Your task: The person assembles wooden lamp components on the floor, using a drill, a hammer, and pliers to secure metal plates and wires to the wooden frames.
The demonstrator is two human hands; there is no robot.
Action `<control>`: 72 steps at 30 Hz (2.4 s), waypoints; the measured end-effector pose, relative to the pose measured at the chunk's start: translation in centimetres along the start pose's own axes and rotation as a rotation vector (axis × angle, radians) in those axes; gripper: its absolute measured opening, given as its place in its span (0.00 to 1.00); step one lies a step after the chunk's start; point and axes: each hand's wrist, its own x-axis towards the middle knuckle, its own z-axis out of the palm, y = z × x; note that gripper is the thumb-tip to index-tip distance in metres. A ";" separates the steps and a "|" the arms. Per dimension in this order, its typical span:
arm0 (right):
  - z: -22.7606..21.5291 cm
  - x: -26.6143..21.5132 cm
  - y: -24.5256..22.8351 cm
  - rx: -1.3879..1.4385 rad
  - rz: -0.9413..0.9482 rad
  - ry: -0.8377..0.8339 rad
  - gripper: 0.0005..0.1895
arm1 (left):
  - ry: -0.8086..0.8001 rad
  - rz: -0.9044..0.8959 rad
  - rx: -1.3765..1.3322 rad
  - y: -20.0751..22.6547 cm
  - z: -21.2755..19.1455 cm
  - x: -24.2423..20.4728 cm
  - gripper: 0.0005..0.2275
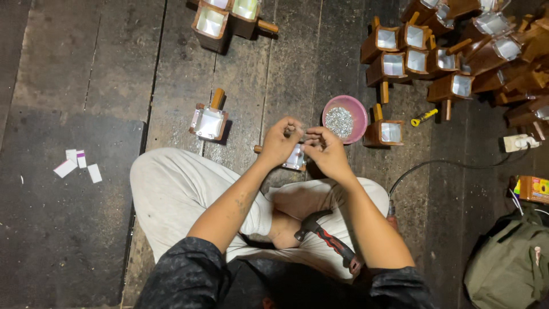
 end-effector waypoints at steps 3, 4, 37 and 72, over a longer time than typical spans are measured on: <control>-0.1 0.5 1.2 -0.181 -0.034 0.118 0.12 | 0.008 -0.144 0.013 -1.5 0.5 0.4 0.05; -0.3 0.8 1.5 -0.181 -0.033 0.114 0.12 | 0.012 -0.146 0.013 -2.0 0.4 0.4 0.05; -3.3 -1.9 2.9 -0.668 -0.224 -0.041 0.16 | -0.375 0.269 0.382 -4.3 -1.0 0.7 0.14; -15.8 -30.0 -0.3 0.550 0.029 0.696 0.43 | -0.411 0.252 0.426 -6.5 -0.3 1.0 0.15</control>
